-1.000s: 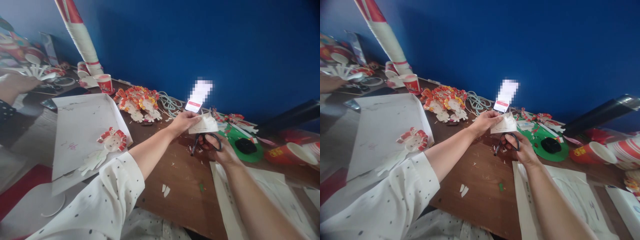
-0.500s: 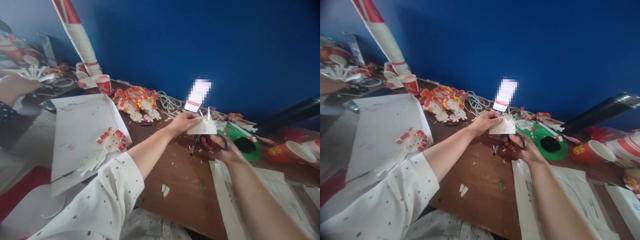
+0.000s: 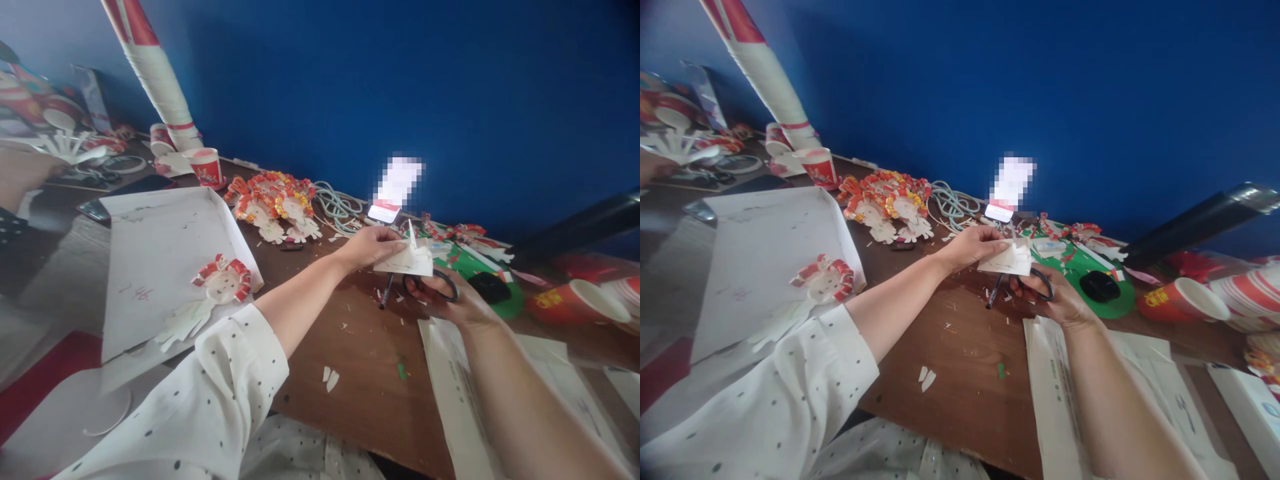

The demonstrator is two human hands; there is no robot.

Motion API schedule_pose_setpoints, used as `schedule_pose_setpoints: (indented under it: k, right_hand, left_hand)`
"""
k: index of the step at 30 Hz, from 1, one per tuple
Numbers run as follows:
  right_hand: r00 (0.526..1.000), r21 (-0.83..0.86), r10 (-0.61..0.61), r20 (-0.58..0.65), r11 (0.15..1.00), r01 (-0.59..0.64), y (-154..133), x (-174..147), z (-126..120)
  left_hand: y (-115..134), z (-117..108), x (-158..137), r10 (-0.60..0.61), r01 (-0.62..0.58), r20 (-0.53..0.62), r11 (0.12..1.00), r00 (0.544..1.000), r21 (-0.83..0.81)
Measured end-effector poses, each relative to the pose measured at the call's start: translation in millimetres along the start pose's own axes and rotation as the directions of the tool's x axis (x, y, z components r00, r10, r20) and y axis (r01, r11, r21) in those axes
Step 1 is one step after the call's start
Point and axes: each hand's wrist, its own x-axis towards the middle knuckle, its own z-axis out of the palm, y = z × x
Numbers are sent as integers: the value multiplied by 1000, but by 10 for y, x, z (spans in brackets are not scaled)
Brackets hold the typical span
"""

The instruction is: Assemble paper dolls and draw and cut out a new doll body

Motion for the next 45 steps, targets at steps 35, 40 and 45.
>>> schedule_pose_setpoints:
  k: [35, 40, 45]
  right_hand:
    - [975, -141, -136, -178, 984, 111, 2, 33, 265]
    - [962, -191, -167, -214, 973, 126, 11, 55, 272]
    - [898, -57, -199, -393, 980, 192, -9, 133, 265]
  left_hand:
    - [-14, 59, -6, -64, 56, -56, 989, 996, -138]
    - [32, 45, -24, -77, 69, -52, 986, 996, -149]
    - [40, 28, -30, -71, 65, -30, 982, 997, -177]
